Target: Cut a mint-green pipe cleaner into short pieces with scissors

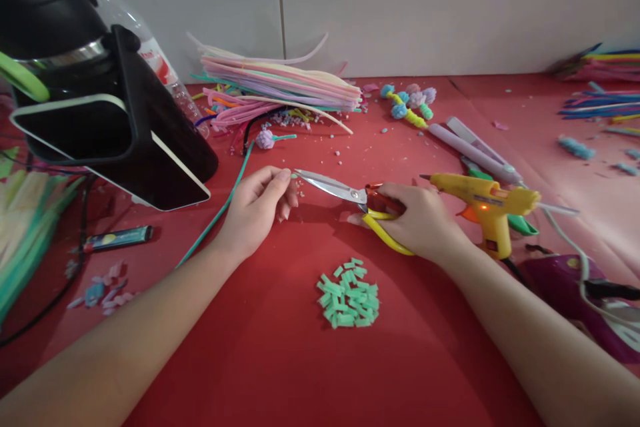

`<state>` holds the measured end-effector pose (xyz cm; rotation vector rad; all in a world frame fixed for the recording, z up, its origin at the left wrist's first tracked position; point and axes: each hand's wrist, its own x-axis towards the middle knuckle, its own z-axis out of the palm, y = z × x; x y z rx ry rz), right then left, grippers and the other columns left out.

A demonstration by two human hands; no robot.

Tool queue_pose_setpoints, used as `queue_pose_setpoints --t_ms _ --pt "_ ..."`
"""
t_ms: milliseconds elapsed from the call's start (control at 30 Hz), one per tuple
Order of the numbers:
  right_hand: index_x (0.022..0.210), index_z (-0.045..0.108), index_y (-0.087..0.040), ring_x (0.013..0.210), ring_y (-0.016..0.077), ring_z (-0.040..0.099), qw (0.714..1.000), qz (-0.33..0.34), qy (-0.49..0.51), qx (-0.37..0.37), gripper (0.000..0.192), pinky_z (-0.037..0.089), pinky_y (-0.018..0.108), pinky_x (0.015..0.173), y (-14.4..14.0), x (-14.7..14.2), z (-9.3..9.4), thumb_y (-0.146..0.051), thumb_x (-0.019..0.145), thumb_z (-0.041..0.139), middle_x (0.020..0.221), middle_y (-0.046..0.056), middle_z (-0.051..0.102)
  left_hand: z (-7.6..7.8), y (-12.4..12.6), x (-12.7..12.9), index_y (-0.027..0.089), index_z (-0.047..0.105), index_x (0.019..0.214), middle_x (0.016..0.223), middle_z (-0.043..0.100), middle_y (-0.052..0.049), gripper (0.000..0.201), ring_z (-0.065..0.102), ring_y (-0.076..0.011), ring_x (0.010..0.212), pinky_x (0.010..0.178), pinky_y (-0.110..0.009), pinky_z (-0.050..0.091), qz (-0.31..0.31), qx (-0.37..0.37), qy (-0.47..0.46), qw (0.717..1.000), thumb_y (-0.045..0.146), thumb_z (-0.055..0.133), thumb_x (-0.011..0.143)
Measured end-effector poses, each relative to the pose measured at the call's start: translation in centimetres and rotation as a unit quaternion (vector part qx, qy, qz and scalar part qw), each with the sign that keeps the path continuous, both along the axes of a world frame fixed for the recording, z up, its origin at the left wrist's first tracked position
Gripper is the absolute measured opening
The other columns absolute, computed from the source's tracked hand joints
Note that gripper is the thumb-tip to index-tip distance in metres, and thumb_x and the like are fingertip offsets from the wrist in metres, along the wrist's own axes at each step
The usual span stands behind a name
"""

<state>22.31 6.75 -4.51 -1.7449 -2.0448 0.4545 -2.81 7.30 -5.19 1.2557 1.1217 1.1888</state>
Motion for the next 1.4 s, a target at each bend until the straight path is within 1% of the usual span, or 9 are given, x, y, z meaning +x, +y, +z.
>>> queue_pose_setpoints --t_ms 133,333,500,633,733,1000,1200,1400 --pt "0.058 0.035 -0.022 0.052 0.0103 0.026 1.000 0.003 -0.003 -0.002 0.063 0.027 0.028 0.051 -0.01 -0.03 -0.10 -0.077 0.065 0.067 0.051 -0.005 0.033 0.11 -0.05 0.01 0.019 0.061 0.077 0.065 0.062 0.001 0.026 0.050 -0.0071 0.049 0.047 -0.022 0.037 0.000 -0.004 0.001 1.000 0.038 0.059 0.095" --pt "0.058 0.039 -0.022 0.050 0.0098 0.029 1.000 0.010 -0.013 -0.001 0.062 0.029 0.028 0.054 0.15 0.06 -0.31 -0.077 0.067 0.066 0.051 -0.004 0.039 0.09 -0.04 0.02 0.020 0.061 0.077 0.065 0.062 0.001 0.027 0.049 -0.0076 0.048 0.047 -0.024 0.037 0.005 -0.004 0.017 1.000 0.040 0.060 0.094" --pt "0.057 0.041 -0.022 0.049 0.0104 0.031 1.000 0.010 -0.021 -0.001 0.060 0.029 0.029 0.054 0.33 0.11 -0.34 -0.077 0.068 0.065 0.050 -0.004 0.041 0.09 -0.02 -0.03 0.020 0.061 0.077 0.065 0.062 0.000 0.027 0.049 -0.0076 0.048 0.047 -0.023 0.038 0.004 -0.006 0.016 1.000 0.041 0.060 0.093" --pt "0.057 0.038 -0.023 0.050 0.0102 0.028 1.000 0.001 -0.014 0.004 0.063 0.028 0.028 0.053 0.20 0.10 -0.20 -0.079 0.066 0.064 0.049 -0.004 0.037 0.09 0.01 -0.08 0.019 0.059 0.074 0.063 0.061 0.001 0.028 0.048 -0.0073 0.048 0.048 -0.023 0.037 0.001 -0.004 0.015 1.000 0.038 0.058 0.095" --pt "0.058 0.034 -0.023 0.050 0.0095 0.026 1.000 0.010 -0.009 0.005 0.064 0.026 0.028 0.050 0.03 0.12 -0.10 -0.077 0.066 0.066 0.049 -0.005 0.034 -0.01 0.02 -0.12 0.019 0.058 0.072 0.063 0.060 0.001 0.030 0.047 -0.0067 0.048 0.048 -0.023 0.036 -0.001 0.006 0.014 1.000 0.037 0.057 0.096" --pt "0.058 0.033 -0.022 0.051 0.0093 0.026 0.999 0.032 -0.008 0.010 0.064 0.024 0.027 0.050 0.12 0.42 -0.39 -0.076 0.069 0.066 0.050 -0.005 0.034 0.05 -0.04 -0.29 0.020 0.061 0.079 0.070 0.062 0.000 0.024 0.050 -0.0079 0.053 0.051 -0.023 0.039 -0.022 0.007 0.012 1.000 0.038 0.060 0.094" --pt "0.057 0.034 -0.022 0.050 0.0090 0.026 1.000 0.028 -0.010 0.000 0.066 0.024 0.026 0.049 0.27 0.48 -0.47 -0.079 0.067 0.065 0.049 -0.005 0.035 -0.26 0.12 -0.43 0.019 0.060 0.080 0.070 0.062 0.001 0.022 0.050 -0.0075 0.052 0.051 -0.022 0.039 -0.027 0.007 0.001 1.000 0.037 0.060 0.094" --pt "0.055 0.035 -0.021 0.051 0.0091 0.026 1.000 0.027 -0.007 0.008 0.067 0.026 0.026 0.051 0.49 0.38 -0.63 -0.081 0.067 0.062 0.049 -0.004 0.035 -0.44 0.19 -0.46 0.019 0.061 0.082 0.071 0.062 0.001 0.021 0.050 -0.0072 0.052 0.051 -0.022 0.039 -0.024 0.016 0.000 1.000 0.036 0.060 0.094"
